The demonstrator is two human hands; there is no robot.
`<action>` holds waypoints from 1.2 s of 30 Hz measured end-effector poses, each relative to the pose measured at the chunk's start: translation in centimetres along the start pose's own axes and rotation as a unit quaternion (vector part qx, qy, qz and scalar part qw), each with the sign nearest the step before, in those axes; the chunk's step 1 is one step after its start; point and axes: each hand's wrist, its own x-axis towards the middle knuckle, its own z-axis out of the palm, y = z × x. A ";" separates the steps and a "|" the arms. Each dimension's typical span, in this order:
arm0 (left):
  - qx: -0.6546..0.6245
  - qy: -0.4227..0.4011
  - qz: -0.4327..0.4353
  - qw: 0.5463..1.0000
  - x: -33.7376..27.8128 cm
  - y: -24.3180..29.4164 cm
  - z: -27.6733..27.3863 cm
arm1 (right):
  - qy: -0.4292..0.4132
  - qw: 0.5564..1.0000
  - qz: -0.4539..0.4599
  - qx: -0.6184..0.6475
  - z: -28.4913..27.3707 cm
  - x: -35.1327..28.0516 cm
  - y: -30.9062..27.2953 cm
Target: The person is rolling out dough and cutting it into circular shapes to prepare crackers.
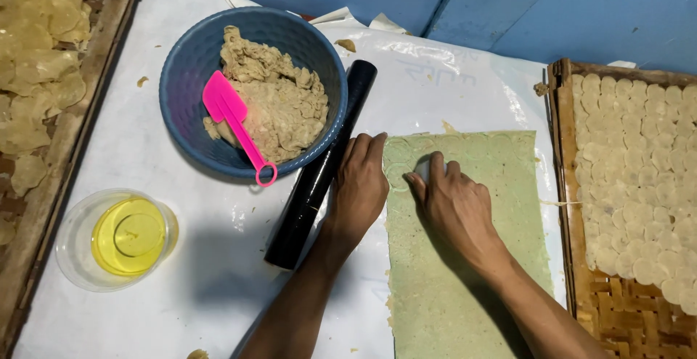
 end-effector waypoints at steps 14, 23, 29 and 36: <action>-0.004 0.011 0.013 1.000 -0.4 -0.9 1.7 | 0.029 0.992 -0.031 0.121 -0.3 -0.4 2.9; -0.020 0.013 0.007 1.000 -0.1 -0.6 1.3 | 0.046 0.992 0.015 0.119 1.0 -1.5 5.2; -0.008 0.007 0.004 1.000 0.0 -0.4 0.7 | 0.028 0.999 0.022 0.029 1.3 -0.2 4.1; -0.018 0.007 -0.002 1.000 0.0 -0.2 0.8 | -0.019 1.000 -0.016 0.017 1.6 0.6 5.8</action>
